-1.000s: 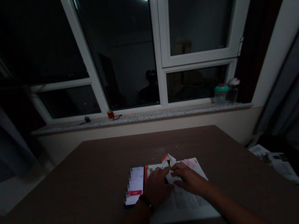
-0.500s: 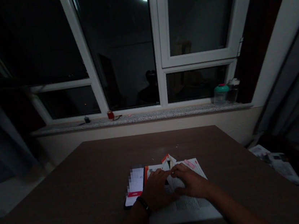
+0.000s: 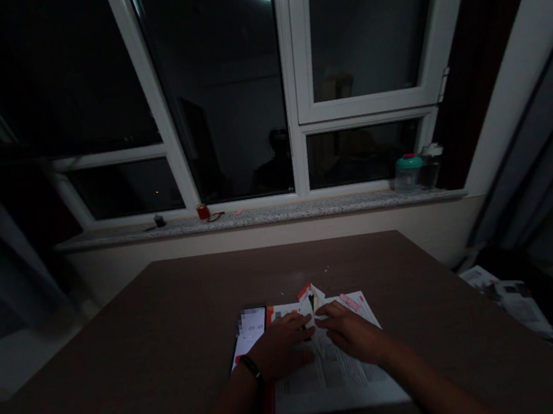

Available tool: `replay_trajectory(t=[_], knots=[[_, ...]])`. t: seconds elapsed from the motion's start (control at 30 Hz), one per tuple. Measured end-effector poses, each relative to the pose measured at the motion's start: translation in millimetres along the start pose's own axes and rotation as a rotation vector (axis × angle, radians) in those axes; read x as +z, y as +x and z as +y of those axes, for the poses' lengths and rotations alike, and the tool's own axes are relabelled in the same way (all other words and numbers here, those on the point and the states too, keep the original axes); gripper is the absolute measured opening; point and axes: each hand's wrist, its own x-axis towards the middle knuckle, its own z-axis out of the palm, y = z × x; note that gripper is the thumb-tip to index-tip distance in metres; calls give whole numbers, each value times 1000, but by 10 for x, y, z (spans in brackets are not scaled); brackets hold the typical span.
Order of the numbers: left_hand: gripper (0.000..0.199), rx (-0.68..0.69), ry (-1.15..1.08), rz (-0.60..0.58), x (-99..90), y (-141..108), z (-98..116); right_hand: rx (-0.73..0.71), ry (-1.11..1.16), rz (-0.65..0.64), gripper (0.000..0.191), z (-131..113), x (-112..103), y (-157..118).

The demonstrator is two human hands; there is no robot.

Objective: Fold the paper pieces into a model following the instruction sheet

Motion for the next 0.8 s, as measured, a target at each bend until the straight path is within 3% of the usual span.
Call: replay_trajectory(t=[0.37, 0.8], knots=[[50, -76, 12, 0, 2, -1, 68, 42, -32, -5, 31, -14, 18, 17], [44, -172, 110, 61, 134, 96, 229, 36, -67, 9, 32, -55, 29, 20]])
